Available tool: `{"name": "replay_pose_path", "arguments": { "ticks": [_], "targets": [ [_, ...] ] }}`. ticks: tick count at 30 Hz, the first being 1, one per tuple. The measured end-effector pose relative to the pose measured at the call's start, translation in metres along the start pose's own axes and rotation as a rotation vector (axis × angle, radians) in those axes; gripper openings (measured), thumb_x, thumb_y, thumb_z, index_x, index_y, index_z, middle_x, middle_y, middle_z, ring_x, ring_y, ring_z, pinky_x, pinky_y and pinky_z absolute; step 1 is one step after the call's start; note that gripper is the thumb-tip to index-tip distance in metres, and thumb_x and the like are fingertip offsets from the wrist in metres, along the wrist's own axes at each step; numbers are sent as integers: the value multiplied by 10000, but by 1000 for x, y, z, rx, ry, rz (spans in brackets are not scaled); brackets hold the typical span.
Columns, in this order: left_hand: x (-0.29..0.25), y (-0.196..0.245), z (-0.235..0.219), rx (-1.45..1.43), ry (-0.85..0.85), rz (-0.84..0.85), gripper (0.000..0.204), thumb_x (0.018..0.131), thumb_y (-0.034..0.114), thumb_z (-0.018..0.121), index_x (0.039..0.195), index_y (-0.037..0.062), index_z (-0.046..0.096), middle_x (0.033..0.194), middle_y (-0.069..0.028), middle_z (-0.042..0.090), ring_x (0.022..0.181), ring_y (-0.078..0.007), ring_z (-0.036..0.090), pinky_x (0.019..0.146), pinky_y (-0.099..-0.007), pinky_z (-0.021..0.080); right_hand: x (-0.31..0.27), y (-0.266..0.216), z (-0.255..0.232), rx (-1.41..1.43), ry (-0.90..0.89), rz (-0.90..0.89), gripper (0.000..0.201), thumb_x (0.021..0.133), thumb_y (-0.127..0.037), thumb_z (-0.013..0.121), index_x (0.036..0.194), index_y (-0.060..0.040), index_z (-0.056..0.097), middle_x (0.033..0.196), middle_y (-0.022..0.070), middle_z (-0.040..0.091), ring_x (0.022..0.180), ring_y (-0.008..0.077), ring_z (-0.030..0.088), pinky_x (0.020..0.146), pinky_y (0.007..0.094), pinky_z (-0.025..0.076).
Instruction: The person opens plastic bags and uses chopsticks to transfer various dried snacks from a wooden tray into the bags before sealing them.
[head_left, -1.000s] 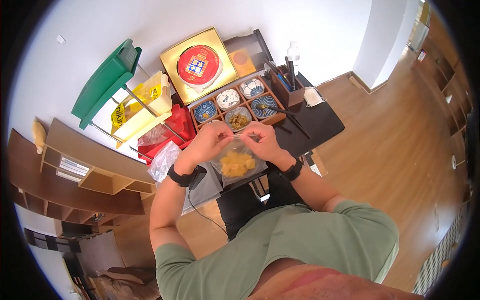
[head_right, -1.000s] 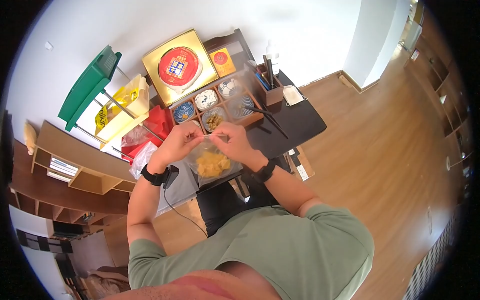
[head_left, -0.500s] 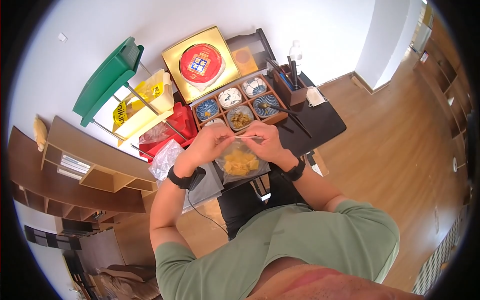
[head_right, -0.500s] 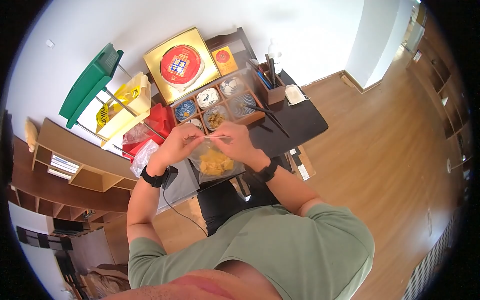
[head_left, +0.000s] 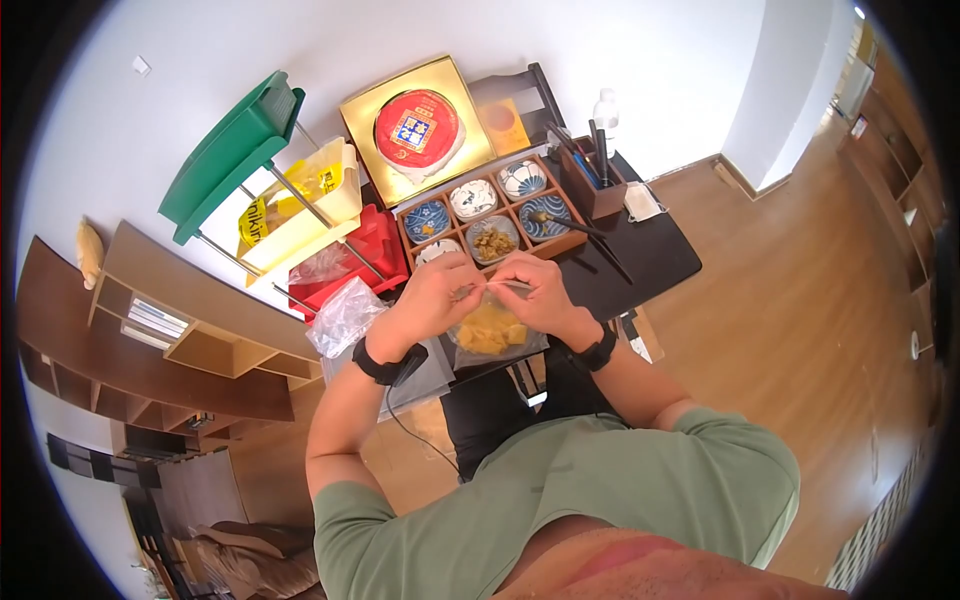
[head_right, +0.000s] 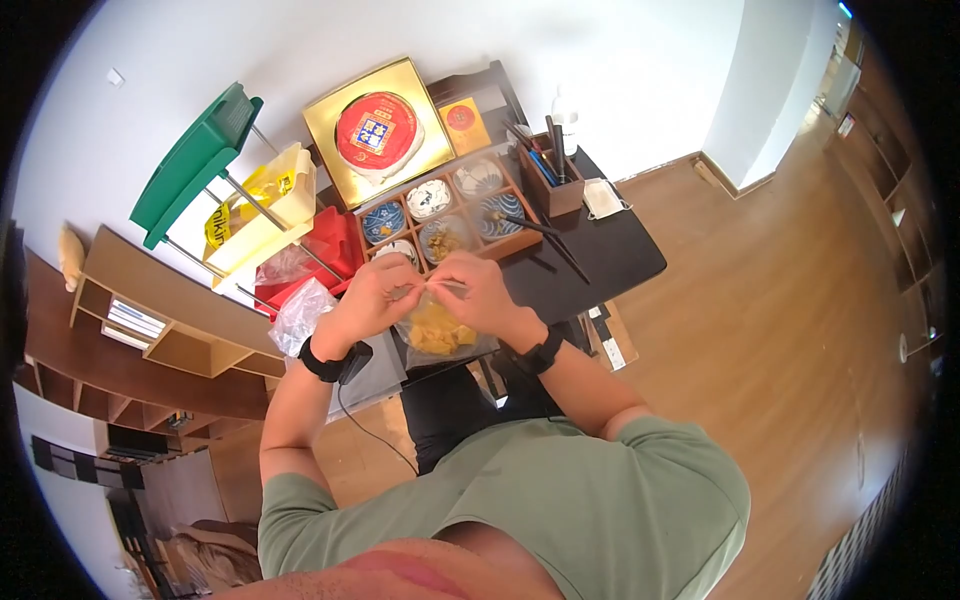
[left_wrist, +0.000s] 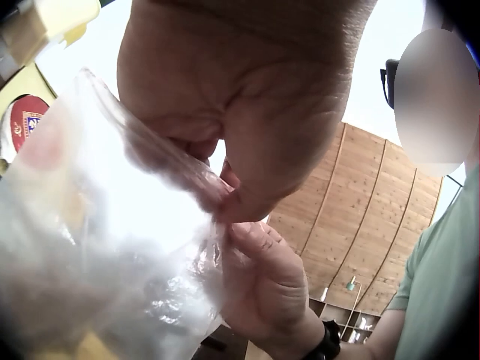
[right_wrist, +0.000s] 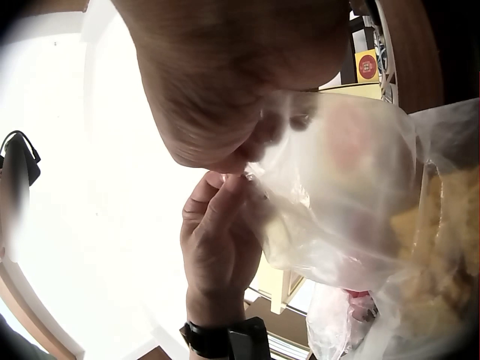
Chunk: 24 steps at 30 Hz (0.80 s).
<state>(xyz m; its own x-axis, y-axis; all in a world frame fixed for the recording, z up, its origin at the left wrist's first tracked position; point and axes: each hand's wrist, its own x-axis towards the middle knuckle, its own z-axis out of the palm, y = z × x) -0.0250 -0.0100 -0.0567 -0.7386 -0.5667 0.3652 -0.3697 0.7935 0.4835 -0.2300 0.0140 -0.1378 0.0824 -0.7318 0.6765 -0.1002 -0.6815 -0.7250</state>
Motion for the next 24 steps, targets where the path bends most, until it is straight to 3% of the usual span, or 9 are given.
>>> {"name": "replay_pose_path", "arguments": {
  "ticks": [3,9,16,23,24],
  "targets": [
    [-1,-1,-1,29,-7,-18,60,845,43,699,893,33,664,852,-130,614,812,-334,619,699,-404,508,-1,1,-1,-21,-6,-38,81,795,8,765,841,-1,699,823,108,677,740,212,661,670,299,509],
    [-2,8,-1,127,-2,21,72,868,57,687,927,25,660,865,-140,597,826,-351,611,706,-418,510,-1,-2,0,-66,62,-74,79,793,-4,775,833,0,707,811,111,681,712,216,663,646,298,510],
    [-3,9,-1,161,42,93,64,886,35,676,944,16,656,871,-140,582,821,-343,603,702,-407,503,0,-4,-6,-79,9,-106,83,785,-4,784,829,0,714,800,110,681,697,220,663,632,299,510],
    [-5,7,7,130,93,88,71,879,15,680,947,18,661,859,-140,588,803,-342,608,689,-392,502,-1,-4,-4,-76,31,-134,92,774,11,785,828,-2,712,798,107,676,690,217,658,623,300,500],
    [-5,6,7,62,63,28,61,878,30,681,934,22,658,860,-140,594,813,-343,608,692,-399,503,-1,-4,-3,-73,37,-142,95,773,15,784,831,-2,711,797,108,674,688,217,657,622,300,498]
  ]
}}
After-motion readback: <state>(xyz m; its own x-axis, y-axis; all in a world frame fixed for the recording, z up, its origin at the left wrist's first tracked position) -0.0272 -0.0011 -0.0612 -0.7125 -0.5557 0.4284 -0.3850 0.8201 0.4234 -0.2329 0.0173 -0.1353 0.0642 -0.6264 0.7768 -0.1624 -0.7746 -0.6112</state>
